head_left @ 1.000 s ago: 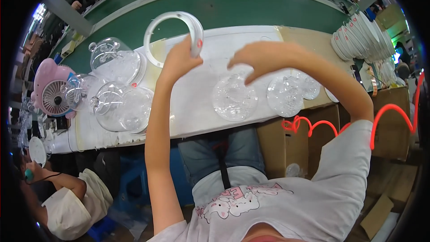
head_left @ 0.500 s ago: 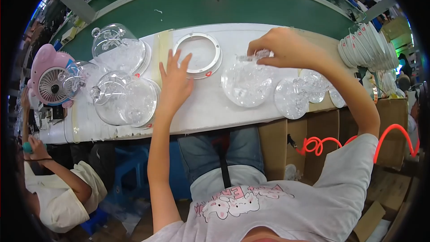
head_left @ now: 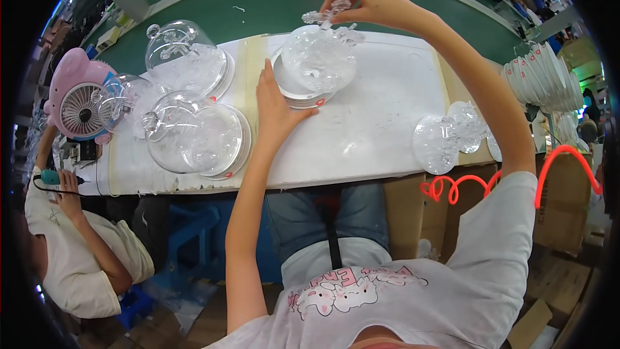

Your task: Assemble decorative glass domes with crystal-like bases, using an air gun to clean components before final placement.

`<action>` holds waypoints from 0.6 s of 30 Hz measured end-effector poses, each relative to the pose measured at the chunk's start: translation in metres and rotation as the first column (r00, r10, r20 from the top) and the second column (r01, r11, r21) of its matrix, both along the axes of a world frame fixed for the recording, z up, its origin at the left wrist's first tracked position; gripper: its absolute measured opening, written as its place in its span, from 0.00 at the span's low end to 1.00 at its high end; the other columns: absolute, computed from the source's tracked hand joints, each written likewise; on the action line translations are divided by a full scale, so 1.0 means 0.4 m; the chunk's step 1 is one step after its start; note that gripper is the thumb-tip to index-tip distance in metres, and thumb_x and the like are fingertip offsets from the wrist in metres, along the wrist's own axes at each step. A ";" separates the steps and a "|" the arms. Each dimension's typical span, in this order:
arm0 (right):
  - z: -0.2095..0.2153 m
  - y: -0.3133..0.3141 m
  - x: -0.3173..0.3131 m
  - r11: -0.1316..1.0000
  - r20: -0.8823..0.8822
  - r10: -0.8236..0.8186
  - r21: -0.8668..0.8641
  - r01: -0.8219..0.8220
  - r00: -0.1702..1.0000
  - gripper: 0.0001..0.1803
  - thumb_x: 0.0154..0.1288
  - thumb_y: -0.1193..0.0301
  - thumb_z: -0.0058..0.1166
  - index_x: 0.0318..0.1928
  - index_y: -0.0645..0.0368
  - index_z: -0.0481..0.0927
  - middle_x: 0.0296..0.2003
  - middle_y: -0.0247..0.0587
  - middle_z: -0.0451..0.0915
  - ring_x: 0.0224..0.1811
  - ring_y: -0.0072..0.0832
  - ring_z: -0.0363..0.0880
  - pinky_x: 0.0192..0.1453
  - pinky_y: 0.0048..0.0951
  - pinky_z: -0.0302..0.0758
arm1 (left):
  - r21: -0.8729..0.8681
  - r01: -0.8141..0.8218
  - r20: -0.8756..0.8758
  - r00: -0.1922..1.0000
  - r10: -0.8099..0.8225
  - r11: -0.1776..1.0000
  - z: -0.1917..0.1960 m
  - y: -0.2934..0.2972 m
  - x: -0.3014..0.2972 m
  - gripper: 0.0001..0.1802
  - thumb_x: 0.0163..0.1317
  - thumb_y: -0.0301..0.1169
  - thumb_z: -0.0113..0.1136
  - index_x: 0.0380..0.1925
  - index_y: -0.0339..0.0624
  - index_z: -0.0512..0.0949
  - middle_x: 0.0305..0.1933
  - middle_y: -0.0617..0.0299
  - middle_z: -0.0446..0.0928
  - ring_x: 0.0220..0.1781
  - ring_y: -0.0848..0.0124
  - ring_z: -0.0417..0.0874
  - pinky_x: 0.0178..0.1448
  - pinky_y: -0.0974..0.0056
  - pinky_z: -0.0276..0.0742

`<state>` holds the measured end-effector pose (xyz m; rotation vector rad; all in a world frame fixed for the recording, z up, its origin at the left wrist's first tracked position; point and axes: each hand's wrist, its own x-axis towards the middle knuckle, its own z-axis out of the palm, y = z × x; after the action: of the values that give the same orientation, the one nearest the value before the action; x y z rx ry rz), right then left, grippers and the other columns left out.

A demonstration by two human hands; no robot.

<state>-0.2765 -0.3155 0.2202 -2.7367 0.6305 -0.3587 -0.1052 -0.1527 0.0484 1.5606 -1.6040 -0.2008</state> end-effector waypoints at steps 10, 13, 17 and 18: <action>-0.046 -0.013 0.108 0.999 -0.212 -0.045 0.019 0.051 0.976 0.12 0.55 0.61 0.59 0.40 0.47 0.82 0.32 0.36 0.82 0.30 0.28 0.78 0.38 0.24 0.74 | 0.025 0.017 -0.146 0.989 -0.014 1.000 0.010 -0.020 0.006 0.73 0.21 0.36 0.81 0.65 0.30 0.39 0.61 0.39 0.58 0.59 0.47 0.62 0.63 0.53 0.60; -0.042 -0.003 0.115 0.999 -0.218 -0.041 -0.005 0.041 0.975 0.11 0.56 0.62 0.59 0.40 0.47 0.82 0.32 0.36 0.82 0.31 0.28 0.78 0.39 0.24 0.74 | 0.011 0.016 -0.118 0.993 -0.015 1.000 0.007 -0.020 0.012 0.72 0.21 0.36 0.80 0.65 0.30 0.41 0.61 0.40 0.58 0.59 0.47 0.63 0.63 0.53 0.59; -0.025 -0.020 0.108 0.998 -0.201 0.015 0.065 -0.002 0.980 0.10 0.58 0.63 0.57 0.40 0.48 0.81 0.32 0.37 0.81 0.32 0.27 0.78 0.39 0.23 0.74 | 0.020 0.021 -0.117 0.993 -0.019 1.000 -0.002 -0.017 0.013 0.70 0.21 0.36 0.80 0.64 0.29 0.43 0.63 0.41 0.57 0.61 0.47 0.62 0.65 0.52 0.57; -0.024 -0.028 0.107 0.998 -0.202 0.015 0.064 -0.002 0.979 0.10 0.58 0.63 0.57 0.40 0.48 0.81 0.32 0.37 0.81 0.32 0.27 0.78 0.39 0.23 0.74 | 0.019 0.021 -0.118 0.993 -0.019 1.000 -0.002 -0.017 0.012 0.70 0.21 0.36 0.80 0.64 0.29 0.43 0.63 0.41 0.57 0.61 0.47 0.62 0.65 0.52 0.57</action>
<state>-0.2338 -0.3266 0.2106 -2.7347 0.6685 -0.0567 -0.1005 -0.1596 0.0474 1.5200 -1.5301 -0.3153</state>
